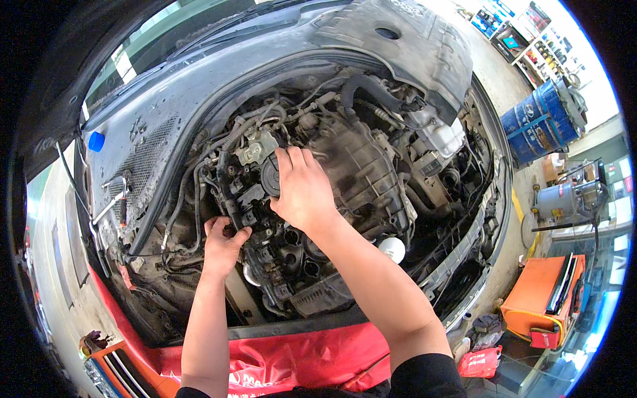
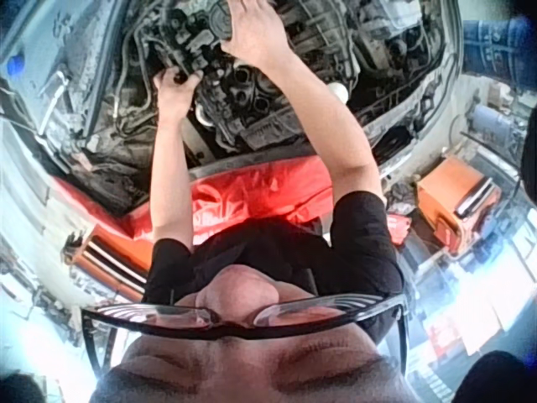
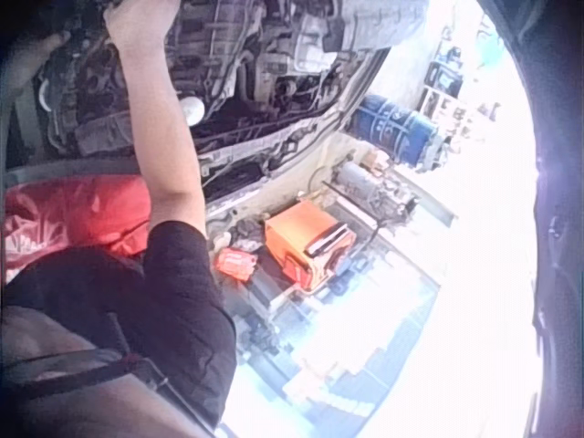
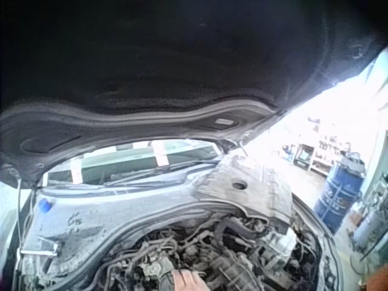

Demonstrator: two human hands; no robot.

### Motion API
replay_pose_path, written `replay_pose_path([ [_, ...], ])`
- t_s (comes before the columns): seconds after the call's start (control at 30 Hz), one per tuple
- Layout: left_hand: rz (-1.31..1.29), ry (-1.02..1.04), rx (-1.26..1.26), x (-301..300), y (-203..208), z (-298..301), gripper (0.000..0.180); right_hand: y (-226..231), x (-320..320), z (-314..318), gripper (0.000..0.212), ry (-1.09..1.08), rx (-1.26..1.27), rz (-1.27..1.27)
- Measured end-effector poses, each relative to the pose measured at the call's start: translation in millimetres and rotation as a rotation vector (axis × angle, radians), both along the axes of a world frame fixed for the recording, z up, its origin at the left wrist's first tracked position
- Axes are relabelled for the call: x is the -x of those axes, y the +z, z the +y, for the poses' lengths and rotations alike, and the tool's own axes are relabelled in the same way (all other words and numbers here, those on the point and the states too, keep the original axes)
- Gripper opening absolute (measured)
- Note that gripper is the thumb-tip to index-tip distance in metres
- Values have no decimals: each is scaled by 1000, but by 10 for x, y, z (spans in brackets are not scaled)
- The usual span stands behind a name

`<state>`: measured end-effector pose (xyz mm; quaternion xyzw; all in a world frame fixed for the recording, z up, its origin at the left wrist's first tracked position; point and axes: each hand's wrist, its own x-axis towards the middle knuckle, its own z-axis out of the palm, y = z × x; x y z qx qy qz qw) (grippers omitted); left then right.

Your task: The person works on a car engine with the hood open, using hands to manipulate hoses and components within the engine bay. The person adjusts and repositions parts, appearing to perform maintenance or repair tasks.

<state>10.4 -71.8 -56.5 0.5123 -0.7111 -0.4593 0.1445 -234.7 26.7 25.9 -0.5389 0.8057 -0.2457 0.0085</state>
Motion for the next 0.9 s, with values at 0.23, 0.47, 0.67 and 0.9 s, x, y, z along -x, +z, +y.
replay_pose_path([
  [0.23, -36, 2, 11, 45, 83, 30, 68, -73, 144, 34, 94, 11, 45, -110],
  [0.47, -110, -10, 266, 121, 290, 200, 70, -66, 158, -51, 98, 24, -39, -72],
  [0.67, -132, -201, 572, 339, 653, -75, 63, 17, 110, -93, 98, 11, -109, -63],
  [0.9, -196, -333, 723, 426, 606, 444, 40, 48, 141, -115, 98, 17, -142, -43],
])
